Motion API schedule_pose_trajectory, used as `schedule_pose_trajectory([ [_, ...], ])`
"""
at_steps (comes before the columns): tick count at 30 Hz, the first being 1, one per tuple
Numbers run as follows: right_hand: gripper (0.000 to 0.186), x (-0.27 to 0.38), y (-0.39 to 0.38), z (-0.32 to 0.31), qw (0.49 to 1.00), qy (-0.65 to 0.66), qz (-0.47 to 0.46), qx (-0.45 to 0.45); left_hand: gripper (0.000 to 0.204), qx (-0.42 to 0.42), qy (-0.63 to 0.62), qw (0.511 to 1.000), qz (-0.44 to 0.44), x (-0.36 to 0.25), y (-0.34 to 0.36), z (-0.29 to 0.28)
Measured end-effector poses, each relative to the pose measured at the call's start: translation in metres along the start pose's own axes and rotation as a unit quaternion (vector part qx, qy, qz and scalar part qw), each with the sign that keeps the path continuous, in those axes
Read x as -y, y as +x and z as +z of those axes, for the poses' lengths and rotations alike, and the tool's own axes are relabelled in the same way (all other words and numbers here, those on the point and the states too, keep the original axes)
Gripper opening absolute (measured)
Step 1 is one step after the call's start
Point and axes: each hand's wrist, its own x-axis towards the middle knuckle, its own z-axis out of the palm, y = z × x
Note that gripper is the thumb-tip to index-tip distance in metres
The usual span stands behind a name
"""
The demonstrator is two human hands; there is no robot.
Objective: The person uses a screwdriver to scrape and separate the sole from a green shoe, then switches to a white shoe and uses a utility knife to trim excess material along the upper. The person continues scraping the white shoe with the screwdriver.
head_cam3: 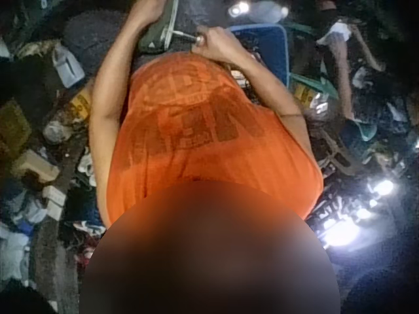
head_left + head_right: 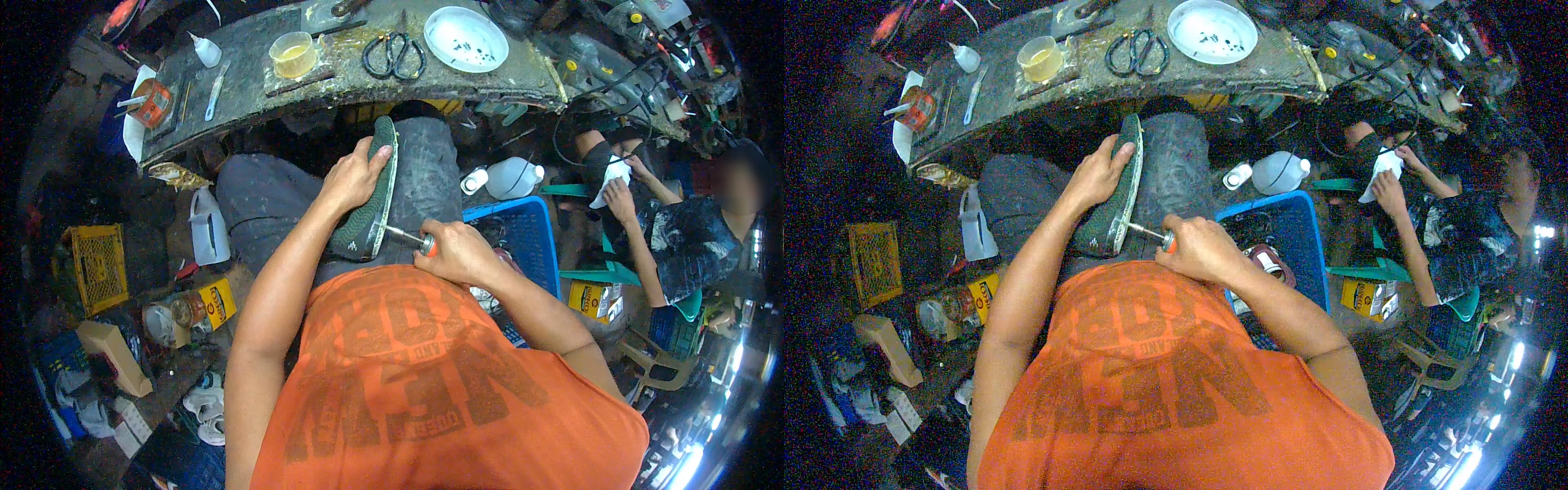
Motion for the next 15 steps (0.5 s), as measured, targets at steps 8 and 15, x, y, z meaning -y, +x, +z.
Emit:
schedule_pose_trajectory([
  [8,0.046,0.0034,0.0031,0.0008,1.000,0.008,0.014,0.006,0.072,0.011,-0.011,1.000,-0.005,0.0019,0.0033,0.0000],
  [15,0.046,-0.0002,0.0009,0.0025,0.999,-0.032,-0.030,0.022,0.072,0.001,-0.011,1.000,-0.008,0.0006,0.0030,0.0026],
])
